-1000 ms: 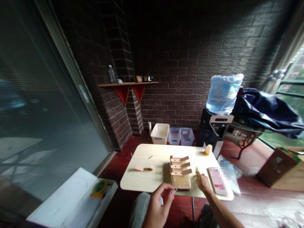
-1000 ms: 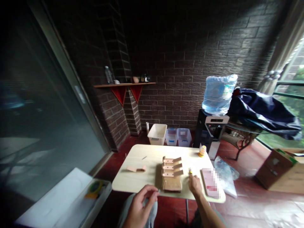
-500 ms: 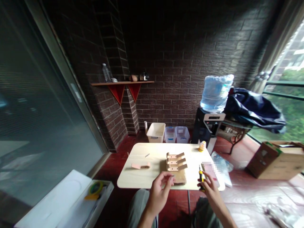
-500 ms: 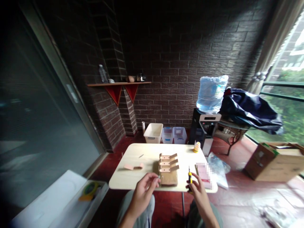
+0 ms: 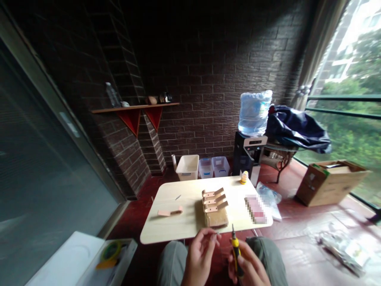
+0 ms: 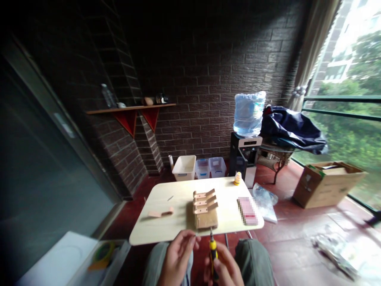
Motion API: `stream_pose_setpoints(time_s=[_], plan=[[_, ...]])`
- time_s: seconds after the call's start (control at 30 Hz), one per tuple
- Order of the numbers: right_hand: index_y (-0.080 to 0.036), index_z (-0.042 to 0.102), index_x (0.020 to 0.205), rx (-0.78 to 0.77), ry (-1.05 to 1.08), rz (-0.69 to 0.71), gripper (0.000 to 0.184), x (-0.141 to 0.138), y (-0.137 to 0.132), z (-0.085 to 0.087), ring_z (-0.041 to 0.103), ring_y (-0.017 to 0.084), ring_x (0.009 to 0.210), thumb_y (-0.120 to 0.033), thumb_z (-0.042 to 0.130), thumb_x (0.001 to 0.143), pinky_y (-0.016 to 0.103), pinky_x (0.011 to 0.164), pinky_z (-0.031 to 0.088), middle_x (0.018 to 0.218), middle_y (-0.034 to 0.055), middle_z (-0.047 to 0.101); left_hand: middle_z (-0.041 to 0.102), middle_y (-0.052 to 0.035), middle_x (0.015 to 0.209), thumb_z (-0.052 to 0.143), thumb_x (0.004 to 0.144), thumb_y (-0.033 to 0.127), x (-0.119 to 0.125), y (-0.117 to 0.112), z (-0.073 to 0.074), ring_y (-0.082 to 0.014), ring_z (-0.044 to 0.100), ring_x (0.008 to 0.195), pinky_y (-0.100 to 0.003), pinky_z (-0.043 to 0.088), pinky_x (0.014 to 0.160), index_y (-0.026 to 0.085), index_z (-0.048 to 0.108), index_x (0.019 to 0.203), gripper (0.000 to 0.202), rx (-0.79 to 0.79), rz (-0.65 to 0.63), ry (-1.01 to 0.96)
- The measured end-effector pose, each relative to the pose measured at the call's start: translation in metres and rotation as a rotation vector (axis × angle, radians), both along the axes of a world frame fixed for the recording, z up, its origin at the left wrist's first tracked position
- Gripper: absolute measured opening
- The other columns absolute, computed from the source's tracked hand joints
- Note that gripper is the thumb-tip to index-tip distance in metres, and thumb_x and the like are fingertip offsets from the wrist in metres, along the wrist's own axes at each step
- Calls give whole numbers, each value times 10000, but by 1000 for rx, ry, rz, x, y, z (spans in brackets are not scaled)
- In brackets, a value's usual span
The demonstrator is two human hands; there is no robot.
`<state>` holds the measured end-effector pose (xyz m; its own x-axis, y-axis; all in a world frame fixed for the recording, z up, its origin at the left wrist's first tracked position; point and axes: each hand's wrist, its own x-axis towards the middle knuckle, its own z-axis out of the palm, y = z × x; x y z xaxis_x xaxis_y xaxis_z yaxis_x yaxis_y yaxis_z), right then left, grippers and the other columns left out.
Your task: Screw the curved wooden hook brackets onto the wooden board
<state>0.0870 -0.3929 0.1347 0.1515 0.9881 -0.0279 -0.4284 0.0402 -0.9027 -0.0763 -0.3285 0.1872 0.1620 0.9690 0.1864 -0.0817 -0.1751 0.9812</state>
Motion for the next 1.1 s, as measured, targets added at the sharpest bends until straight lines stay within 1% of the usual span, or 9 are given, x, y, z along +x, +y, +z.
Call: stream_pose_setpoints(time_s=[0.1, 0.2, 0.33, 0.4, 0.5, 0.63, 0.83, 0.97, 1.1], plan=[[-264, 782, 1190, -23, -10, 42, 568, -3, -8, 6, 604, 174, 547, -729, 727, 868, 289, 504, 476, 758, 43, 711, 790, -82, 899, 737, 943, 640, -3, -6, -2, -211, 775, 845, -295, 648, 824, 194, 737, 1028, 455, -35, -2, -13], [-267, 814, 1077, -37, -67, 53, 565, -1, -14, 17, 580, 194, 554, -775, 723, 847, 290, 477, 467, 683, 39, 670, 773, -72, 856, 761, 926, 635, -7, -11, -6, -214, 772, 837, -296, 648, 813, 187, 744, 1023, 459, -46, 8, -3], [-272, 830, 1033, -23, -188, 46, 534, -1, -18, 32, 654, 242, 712, -762, 763, 831, 331, 643, 571, 771, 63, 718, 785, -81, 881, 774, 920, 620, -10, -16, -12, -214, 766, 830, -297, 645, 804, 183, 755, 1010, 447, -47, 17, 8], [-264, 827, 1058, -18, -247, 50, 517, -4, -18, 35, 626, 222, 697, -736, 750, 864, 316, 653, 556, 765, 52, 700, 792, -89, 915, 777, 922, 606, -10, -19, -17, -217, 767, 847, -291, 640, 800, 182, 753, 1013, 434, -55, 3, -3], [-242, 803, 1045, -14, -319, 74, 535, -8, -19, 31, 537, 172, 604, -747, 697, 902, 275, 575, 470, 693, 15, 627, 787, -86, 919, 783, 921, 597, -10, -22, -25, -212, 760, 848, -279, 629, 788, 184, 745, 1014, 425, -70, -13, -30], [-216, 740, 967, 5, -398, 89, 550, -8, -22, 21, 519, 154, 632, -751, 613, 958, 252, 589, 434, 714, -6, 580, 774, -77, 895, 791, 908, 609, -8, -23, -33, -196, 740, 823, -265, 612, 777, 182, 747, 1007, 440, -104, 5, -49], [-210, 734, 1119, 50, -525, 112, 492, 4, -22, 11, 605, 180, 760, -660, 555, 1035, 266, 720, 496, 819, 16, 650, 765, -84, 892, 817, 880, 614, -6, -22, -38, -200, 724, 824, -275, 608, 784, 165, 757, 1003, 469, -124, 3, -74], [-214, 758, 1137, 98, -608, 115, 463, 8, -20, 7, 656, 195, 809, -620, 554, 1049, 265, 761, 528, 886, 41, 719, 767, -85, 901, 825, 877, 605, -7, -22, -45, -199, 723, 826, -273, 608, 789, 167, 765, 1009, 462, -121, -13, -86], [-212, 770, 1129, 130, -671, 100, 427, 8, -21, 4, 707, 200, 814, -580, 567, 1054, 249, 763, 562, 914, 56, 773, 769, -87, 900, 859, 837, 614, -9, -23, -52, -203, 727, 833, -274, 614, 795, 168, 778, 1001, 482, -152, 13, -108]])
